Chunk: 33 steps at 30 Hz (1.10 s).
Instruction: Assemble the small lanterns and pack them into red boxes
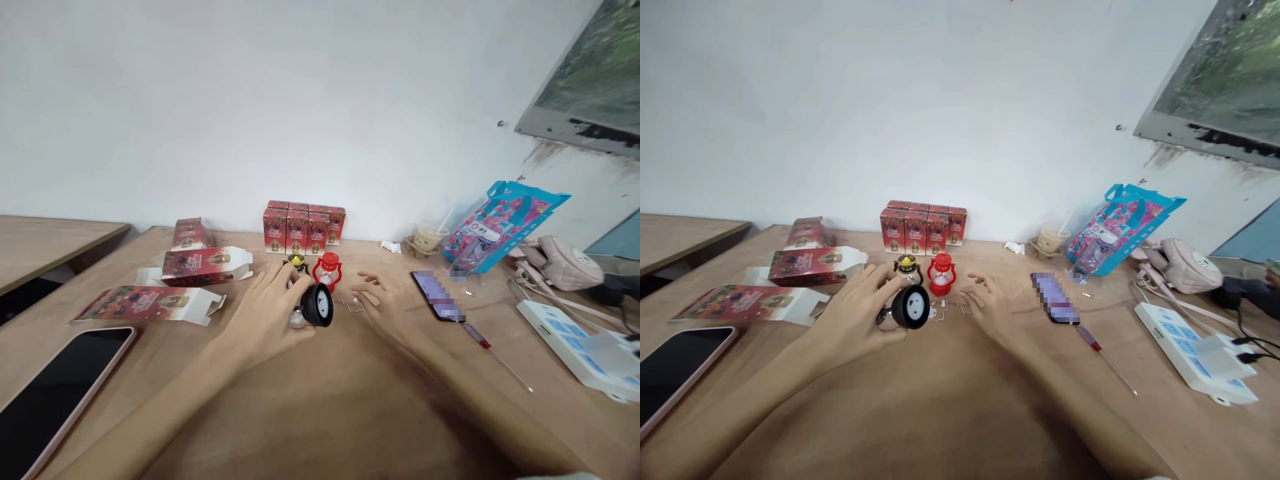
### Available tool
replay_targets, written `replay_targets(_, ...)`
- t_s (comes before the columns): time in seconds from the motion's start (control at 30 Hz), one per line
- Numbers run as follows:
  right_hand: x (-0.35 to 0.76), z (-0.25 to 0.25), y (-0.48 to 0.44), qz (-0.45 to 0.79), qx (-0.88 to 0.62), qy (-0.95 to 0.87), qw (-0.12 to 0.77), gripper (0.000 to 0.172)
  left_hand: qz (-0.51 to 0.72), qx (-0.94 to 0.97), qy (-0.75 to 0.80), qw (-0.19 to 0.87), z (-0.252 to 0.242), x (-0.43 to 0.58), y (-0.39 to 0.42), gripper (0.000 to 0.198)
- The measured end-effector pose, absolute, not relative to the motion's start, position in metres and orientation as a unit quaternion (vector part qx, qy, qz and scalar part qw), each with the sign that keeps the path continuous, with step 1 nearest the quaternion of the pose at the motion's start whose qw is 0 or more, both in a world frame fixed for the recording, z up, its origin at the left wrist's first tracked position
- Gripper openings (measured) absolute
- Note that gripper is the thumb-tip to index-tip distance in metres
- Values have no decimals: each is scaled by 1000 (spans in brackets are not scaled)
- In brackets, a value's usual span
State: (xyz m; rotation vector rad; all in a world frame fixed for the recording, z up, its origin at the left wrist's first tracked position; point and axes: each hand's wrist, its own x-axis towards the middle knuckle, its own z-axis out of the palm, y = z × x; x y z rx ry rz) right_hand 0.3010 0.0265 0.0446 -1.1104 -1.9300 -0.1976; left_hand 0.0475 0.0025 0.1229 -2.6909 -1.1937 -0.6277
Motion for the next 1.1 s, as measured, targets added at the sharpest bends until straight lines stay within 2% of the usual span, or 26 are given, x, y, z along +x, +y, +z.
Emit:
replay_targets(0.1,278,76,2,-47,-383,-774,503,10,-215,-894,-385,75,119,48,7,38)
replay_targets(0.3,254,97,-17,-139,-244,-832,479,11,-212,-896,-382,82,120,49,6,38)
replay_targets(0.43,254,98,-15,-72,-216,-850,474,10,-244,-903,-350,39,121,49,4,36)
replay_targets(0.57,254,104,-20,-35,-241,-843,479,11,-285,-904,-320,1,121,49,2,32)
replay_targets(0.93,252,106,-25,62,-259,-804,531,9,-299,-907,-296,2,120,49,-2,33)
replay_targets(1.1,254,109,-28,17,-246,-821,515,11,-290,-911,-294,4,121,50,-5,33)
